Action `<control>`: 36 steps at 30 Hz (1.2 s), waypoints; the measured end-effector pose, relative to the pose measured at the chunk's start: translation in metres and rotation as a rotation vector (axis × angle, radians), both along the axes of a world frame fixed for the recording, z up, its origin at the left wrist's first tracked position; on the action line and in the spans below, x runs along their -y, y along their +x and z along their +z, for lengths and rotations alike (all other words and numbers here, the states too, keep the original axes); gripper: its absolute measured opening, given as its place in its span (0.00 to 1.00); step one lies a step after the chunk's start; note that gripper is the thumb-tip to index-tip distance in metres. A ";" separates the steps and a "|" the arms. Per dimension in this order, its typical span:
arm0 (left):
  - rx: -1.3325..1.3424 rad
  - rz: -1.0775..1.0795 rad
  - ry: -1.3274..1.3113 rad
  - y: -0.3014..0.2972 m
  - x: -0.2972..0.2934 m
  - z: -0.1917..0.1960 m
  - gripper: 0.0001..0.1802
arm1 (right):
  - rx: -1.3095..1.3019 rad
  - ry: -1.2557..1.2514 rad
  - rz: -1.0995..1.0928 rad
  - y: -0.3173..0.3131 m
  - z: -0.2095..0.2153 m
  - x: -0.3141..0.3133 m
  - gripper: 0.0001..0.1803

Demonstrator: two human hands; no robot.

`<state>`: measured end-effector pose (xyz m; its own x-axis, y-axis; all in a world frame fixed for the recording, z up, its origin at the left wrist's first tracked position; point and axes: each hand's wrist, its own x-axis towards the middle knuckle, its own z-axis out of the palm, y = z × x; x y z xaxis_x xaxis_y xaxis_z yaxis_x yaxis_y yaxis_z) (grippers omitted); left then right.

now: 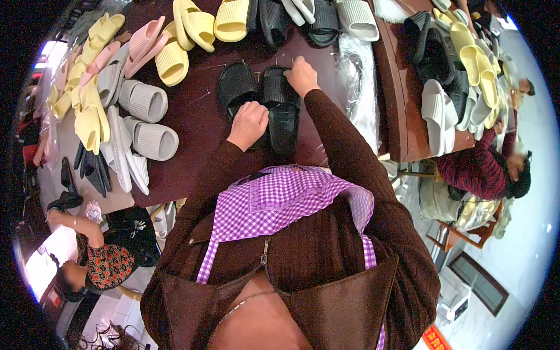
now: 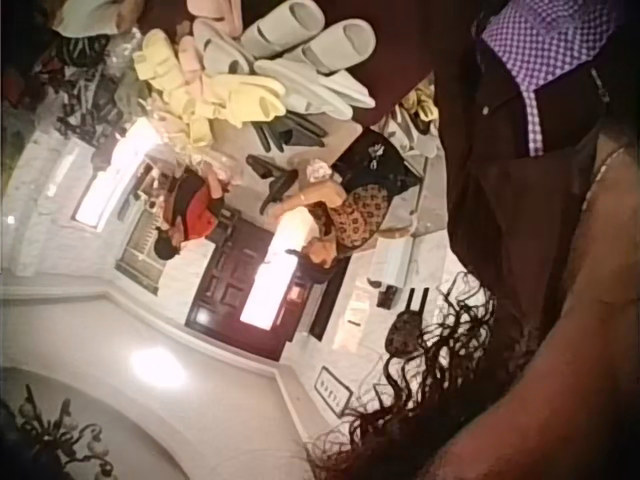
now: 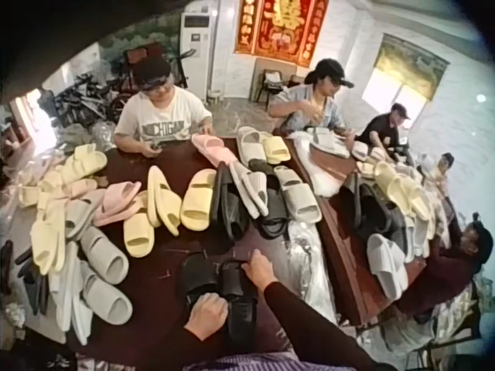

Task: The person pairs slide sandals on the table, threads plastic tag fasteners through the sandals, and fastens the pairs together by hand.

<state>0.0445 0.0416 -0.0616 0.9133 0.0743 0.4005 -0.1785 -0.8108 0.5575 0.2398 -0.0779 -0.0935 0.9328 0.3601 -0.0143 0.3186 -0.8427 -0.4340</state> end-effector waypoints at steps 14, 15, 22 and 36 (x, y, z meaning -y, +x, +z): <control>0.028 -0.082 -0.054 0.001 -0.014 0.002 0.04 | 0.029 0.466 -0.010 -0.015 0.018 -0.019 0.09; 0.033 -0.082 -0.051 0.000 -0.014 0.001 0.05 | 0.027 0.465 -0.009 -0.016 0.025 -0.028 0.09; 0.055 -0.065 0.011 0.006 -0.013 0.001 0.05 | -0.246 0.477 0.295 -0.013 0.028 -0.082 0.10; 0.023 -0.137 0.069 0.008 -0.018 0.008 0.07 | -0.040 0.184 0.223 -0.005 -0.018 -0.117 0.09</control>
<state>0.0524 0.0591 -0.0535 0.9037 -0.0782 0.4209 -0.3016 -0.8141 0.4962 0.2353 0.0394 -0.1112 0.8306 0.5558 0.0349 0.4665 -0.6602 -0.5886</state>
